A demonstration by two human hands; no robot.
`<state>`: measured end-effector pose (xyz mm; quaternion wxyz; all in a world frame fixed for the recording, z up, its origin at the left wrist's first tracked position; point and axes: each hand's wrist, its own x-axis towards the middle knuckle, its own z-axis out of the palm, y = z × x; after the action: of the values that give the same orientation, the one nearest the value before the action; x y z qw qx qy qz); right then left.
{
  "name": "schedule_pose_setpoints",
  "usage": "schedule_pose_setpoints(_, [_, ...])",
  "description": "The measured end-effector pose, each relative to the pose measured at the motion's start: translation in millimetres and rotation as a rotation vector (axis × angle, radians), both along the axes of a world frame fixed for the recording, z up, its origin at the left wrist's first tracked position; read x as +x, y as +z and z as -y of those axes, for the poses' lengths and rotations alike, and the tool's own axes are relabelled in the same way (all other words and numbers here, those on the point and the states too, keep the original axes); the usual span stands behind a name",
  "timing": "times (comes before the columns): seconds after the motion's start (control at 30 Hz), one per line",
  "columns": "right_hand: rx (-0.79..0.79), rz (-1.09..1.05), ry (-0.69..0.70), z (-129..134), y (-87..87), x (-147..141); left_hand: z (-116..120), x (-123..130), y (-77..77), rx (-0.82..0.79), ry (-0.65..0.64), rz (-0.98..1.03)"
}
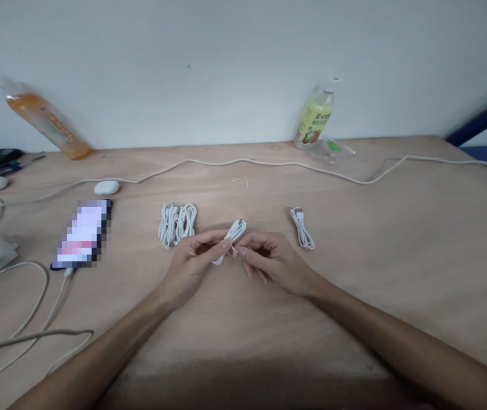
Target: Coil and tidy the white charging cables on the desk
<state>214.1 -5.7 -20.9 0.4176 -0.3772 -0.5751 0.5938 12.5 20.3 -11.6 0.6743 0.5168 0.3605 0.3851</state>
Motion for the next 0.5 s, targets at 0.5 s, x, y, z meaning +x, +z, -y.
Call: schedule_pose_setpoints(0.5, [0.197, 0.105, -0.299, 5.3, -4.3, -5.4, 3.3, 6.8, 4.7, -0.161, 0.164, 0.053])
